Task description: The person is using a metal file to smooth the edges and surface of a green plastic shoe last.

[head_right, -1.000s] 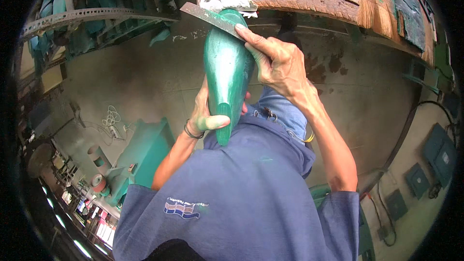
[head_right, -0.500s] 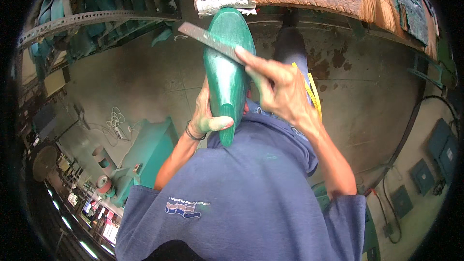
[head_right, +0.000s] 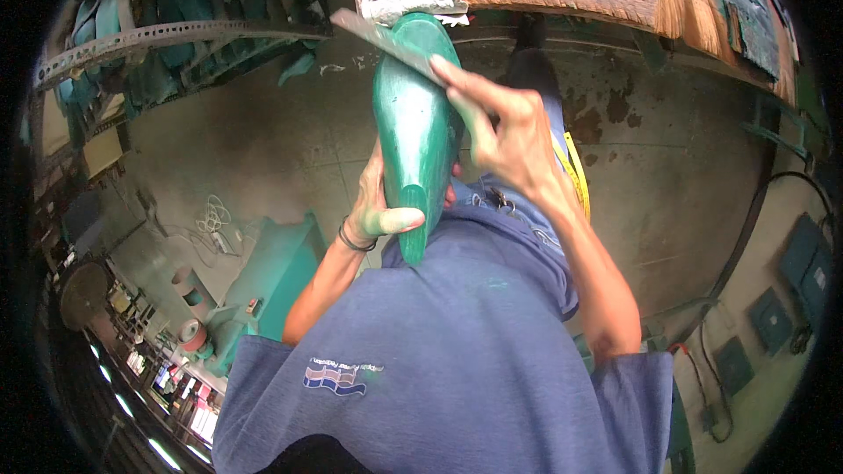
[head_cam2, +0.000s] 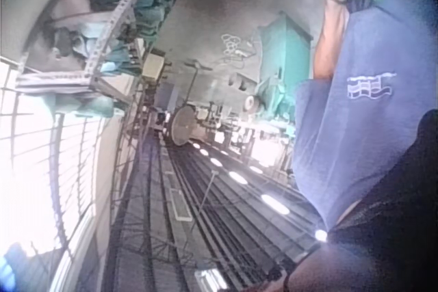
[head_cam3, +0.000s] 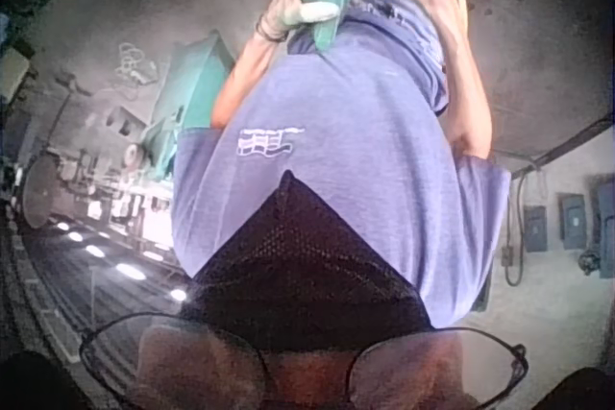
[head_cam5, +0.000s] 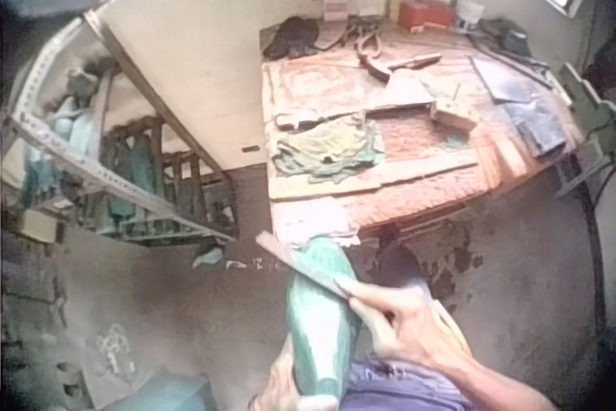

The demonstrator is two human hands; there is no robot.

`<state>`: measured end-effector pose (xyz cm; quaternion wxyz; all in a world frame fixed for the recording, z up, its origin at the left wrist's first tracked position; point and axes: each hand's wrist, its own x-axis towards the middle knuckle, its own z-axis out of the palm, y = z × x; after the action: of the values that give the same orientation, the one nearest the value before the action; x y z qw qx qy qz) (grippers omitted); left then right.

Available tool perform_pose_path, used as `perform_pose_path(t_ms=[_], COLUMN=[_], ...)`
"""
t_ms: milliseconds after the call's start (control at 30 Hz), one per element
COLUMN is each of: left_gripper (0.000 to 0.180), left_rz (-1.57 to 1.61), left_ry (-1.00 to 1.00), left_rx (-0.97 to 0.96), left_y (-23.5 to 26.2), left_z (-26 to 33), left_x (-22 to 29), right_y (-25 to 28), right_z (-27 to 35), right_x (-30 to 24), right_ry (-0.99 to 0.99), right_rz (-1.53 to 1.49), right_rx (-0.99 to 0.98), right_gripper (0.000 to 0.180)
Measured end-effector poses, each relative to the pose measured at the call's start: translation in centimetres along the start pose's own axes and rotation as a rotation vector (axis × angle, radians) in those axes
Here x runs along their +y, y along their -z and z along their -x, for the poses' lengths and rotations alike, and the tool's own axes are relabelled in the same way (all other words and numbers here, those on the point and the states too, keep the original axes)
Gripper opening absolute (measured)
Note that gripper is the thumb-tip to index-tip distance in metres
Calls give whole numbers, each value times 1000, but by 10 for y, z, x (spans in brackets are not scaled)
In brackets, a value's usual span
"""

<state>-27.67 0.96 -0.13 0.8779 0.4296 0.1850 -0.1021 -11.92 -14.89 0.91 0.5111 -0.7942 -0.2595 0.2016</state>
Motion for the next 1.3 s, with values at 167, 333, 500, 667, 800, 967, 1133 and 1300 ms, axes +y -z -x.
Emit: perform_pose_path(t_ms=[167,333,500,667,800,967,1133,1300], left_gripper=[123,126,123,115,110,110,111,113], left_rz=[31,124,94,221,244,246,299,205], left_ry=[55,95,108,118,128,109,98,119], left_rx=[-39,-59,-70,-89,-106,-95,-138,-131], left_y=[4,1,3,8,6,9,11,13], left_z=[-1,3,-2,5,2,6,6,0], left_x=[5,10,10,11,12,9,14,12], right_y=[1,27,25,43,44,43,57,48], right_z=[-19,15,-36,7,-34,-26,-25,-54], right_x=[16,13,24,18,12,17,21,19], right_ry=[112,107,157,79,125,139,142,189], right_rz=[27,31,3,22,19,45,31,41], right_rx=[-5,-79,-73,-164,-227,-250,-247,-256], right_gripper=[43,44,43,44,44,44,42,46])
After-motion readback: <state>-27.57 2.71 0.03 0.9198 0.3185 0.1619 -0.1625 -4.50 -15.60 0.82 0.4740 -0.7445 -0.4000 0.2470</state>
